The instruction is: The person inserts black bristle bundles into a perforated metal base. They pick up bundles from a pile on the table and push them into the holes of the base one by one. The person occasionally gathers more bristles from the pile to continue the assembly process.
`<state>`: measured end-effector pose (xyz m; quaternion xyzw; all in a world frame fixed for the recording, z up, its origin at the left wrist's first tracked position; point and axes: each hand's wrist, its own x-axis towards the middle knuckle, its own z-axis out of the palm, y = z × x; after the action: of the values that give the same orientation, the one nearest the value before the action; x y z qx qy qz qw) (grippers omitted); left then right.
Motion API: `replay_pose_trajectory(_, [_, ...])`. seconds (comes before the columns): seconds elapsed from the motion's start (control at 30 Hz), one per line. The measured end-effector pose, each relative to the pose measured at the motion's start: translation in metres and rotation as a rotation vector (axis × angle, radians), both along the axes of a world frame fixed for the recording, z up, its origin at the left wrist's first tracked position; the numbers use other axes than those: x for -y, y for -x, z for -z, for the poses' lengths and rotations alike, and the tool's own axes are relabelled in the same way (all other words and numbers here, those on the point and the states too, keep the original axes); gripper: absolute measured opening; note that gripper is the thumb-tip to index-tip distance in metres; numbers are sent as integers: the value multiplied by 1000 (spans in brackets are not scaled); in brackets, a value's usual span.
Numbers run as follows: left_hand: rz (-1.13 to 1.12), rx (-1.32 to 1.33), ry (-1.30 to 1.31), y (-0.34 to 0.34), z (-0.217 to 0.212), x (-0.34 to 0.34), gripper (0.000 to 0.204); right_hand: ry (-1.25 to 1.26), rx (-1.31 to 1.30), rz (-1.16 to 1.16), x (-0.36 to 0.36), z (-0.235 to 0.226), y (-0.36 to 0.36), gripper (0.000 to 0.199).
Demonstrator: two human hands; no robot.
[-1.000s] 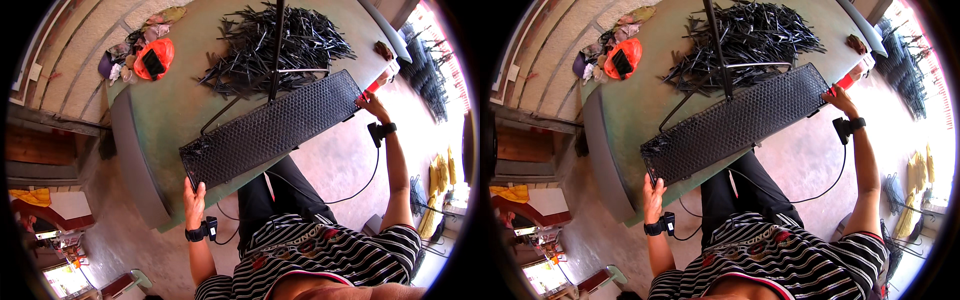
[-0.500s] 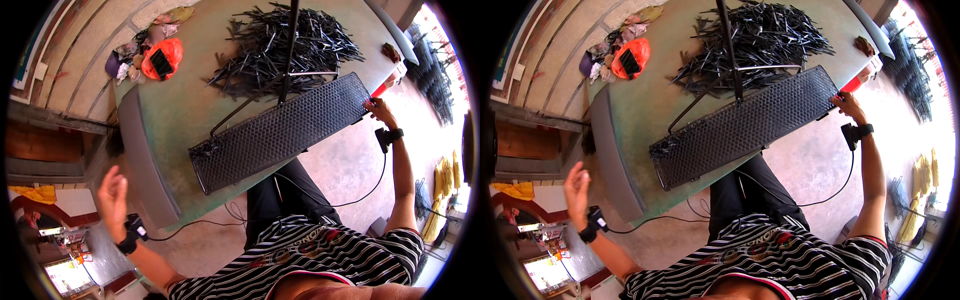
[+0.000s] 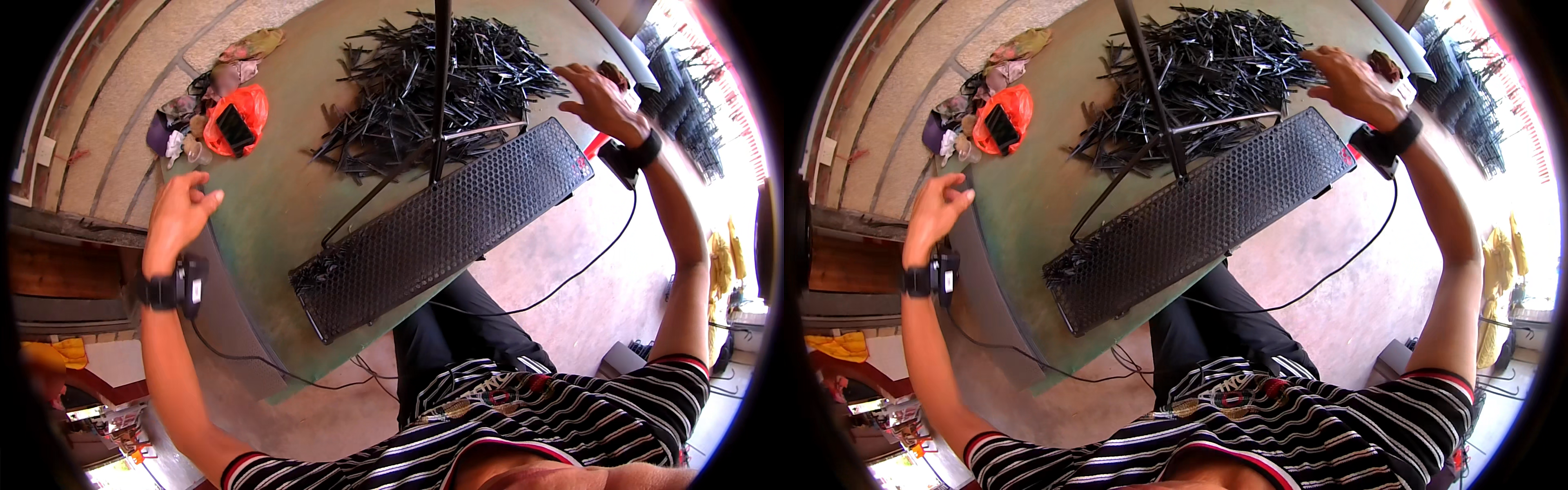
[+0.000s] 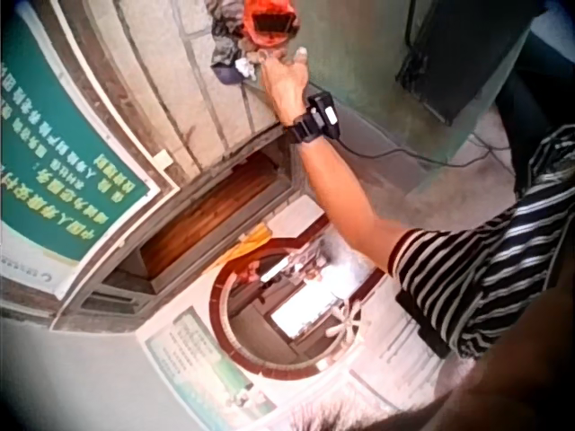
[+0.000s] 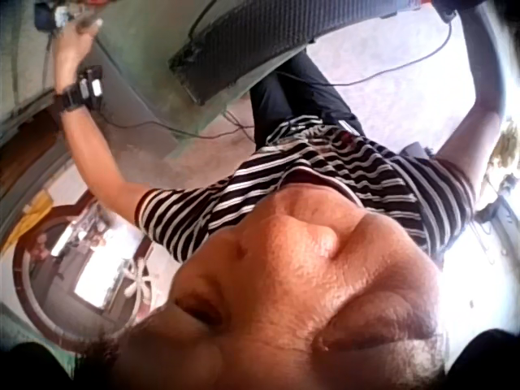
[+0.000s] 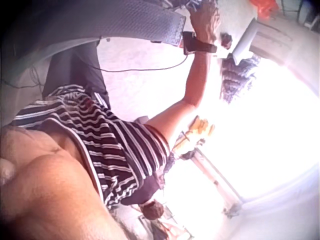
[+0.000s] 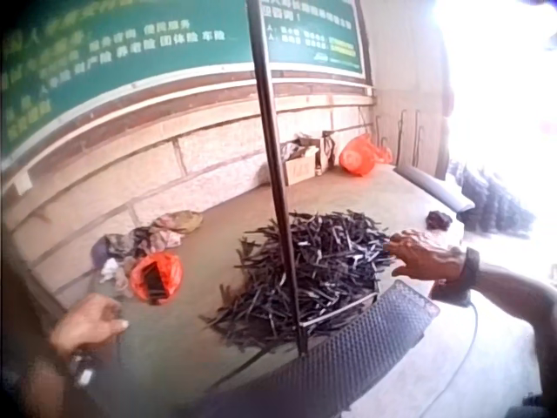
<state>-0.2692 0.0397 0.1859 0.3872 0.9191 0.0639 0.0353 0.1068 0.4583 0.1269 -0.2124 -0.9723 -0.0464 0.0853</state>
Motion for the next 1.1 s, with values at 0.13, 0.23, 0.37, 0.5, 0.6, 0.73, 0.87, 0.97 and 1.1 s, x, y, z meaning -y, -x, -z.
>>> replay_pose_trajectory(0.13, [42, -95, -4, 54, 28, -37, 45, -73, 90, -226, -6, 12, 51, 58])
replay_pose_trajectory(0.23, [88, 82, 20, 92, 78, -60, 57, 25, 145, -356, -12, 18, 91, 54])
replay_pose_trajectory(0.37, [192, 80, 127, 75, 134, -104, 59, 332, 272, -383, -15, 29, 121, 44])
replay_pose_trajectory(0.5, [139, 380, 307, 65, 156, -158, 97, 460, 351, -485, -19, 40, 152, 41])
replay_pose_trajectory(0.6, [128, 455, 269, 64, 174, -183, 108, 431, 387, -487, -19, 50, 182, 40])
replay_pose_trajectory(0.73, [122, 446, 213, 72, 213, -199, 114, 387, 492, -504, -4, 57, 219, 44])
replay_pose_trajectory(0.87, [129, 474, 224, 70, 238, -215, 119, 407, 523, -478, 8, 66, 238, 43])
replay_pose_trajectory(0.97, [111, 446, 235, 61, 244, -222, 112, 373, 541, -482, 15, 74, 253, 43])
replay_pose_trajectory(1.1, [149, 429, 156, 60, 238, -230, 91, 182, 465, -463, 19, 99, 273, 43])
